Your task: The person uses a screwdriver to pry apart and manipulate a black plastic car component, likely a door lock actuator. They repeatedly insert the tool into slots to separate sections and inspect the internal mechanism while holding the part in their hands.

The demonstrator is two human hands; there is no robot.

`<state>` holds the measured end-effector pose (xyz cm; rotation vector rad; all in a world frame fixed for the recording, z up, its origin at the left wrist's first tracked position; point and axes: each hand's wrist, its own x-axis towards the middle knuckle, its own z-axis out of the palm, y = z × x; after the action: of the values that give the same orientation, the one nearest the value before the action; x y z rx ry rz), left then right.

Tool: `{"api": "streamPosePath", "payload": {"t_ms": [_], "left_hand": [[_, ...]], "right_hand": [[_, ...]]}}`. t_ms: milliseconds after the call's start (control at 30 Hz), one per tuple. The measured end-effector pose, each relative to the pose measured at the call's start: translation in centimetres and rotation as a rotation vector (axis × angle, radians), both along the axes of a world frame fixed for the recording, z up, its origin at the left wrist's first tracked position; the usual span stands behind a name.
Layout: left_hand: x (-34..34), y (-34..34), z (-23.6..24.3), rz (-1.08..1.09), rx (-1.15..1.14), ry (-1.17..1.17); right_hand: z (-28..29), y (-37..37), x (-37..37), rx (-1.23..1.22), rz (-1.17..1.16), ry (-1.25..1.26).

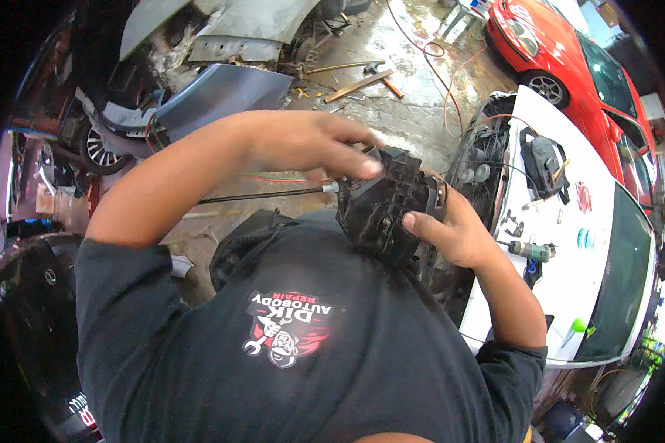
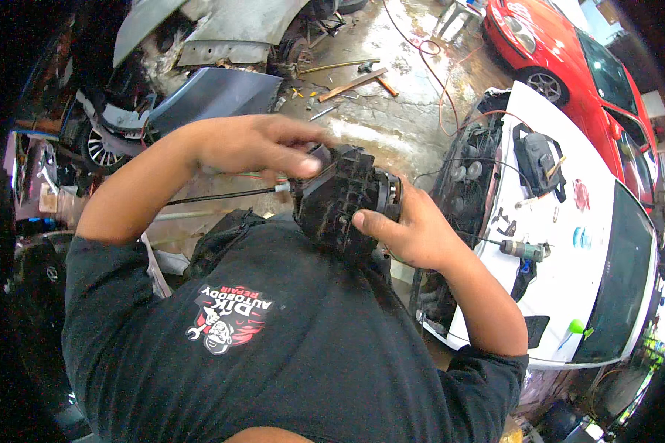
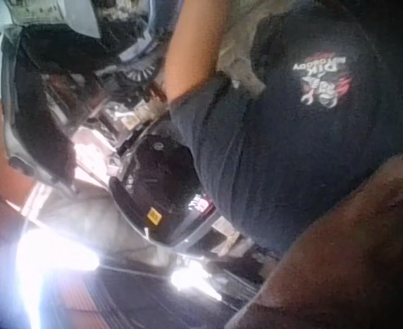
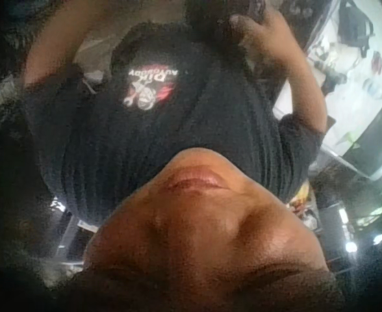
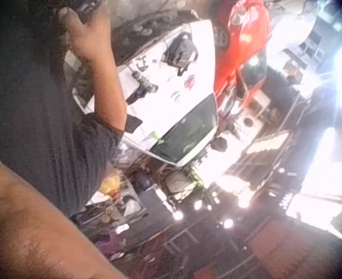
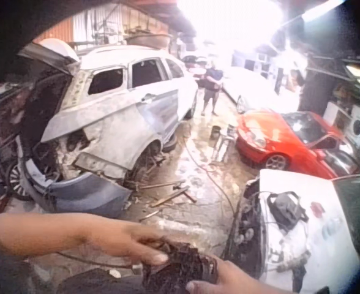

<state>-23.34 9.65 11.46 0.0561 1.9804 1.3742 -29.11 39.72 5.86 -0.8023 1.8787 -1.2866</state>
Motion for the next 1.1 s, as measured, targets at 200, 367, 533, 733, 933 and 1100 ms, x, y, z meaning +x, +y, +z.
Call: {"api": "streamPosePath", "payload": {"t_ms": [200, 367, 533, 733, 933, 1100], "left_hand": [[4.3, -9.0, 2.9, -0.196, -0.343, -0.159], [8.1, -15.4, 1.4, 0.176, -0.655, 0.073], [6.7, -18.2, 0.7, 0.322, -0.795, 0.293], [7.7, -26.4, -2.9, 0.609, -0.643, 0.535], [1.7, -25.8, -12.1, 1.261, 0.001, 0.557], [-5.7, -14.7, -14.2, 0.992, -0.083, 0.73]], "right_hand": [[-4.1, 4.5, -1.1, 0.099, -0.218, -0.119], [-5.6, 6.1, -0.2, 0.044, -0.377, -0.339], [-8.6, 7.9, 1.1, -0.008, -0.462, -0.391], [-8.9, 9.9, 2.2, 0.049, -0.497, -0.31], [-6.8, 11.9, 5.8, 0.03, -0.656, -0.171], [-6.1, 11.3, 10.8, -0.04, -0.844, -0.185]]}}
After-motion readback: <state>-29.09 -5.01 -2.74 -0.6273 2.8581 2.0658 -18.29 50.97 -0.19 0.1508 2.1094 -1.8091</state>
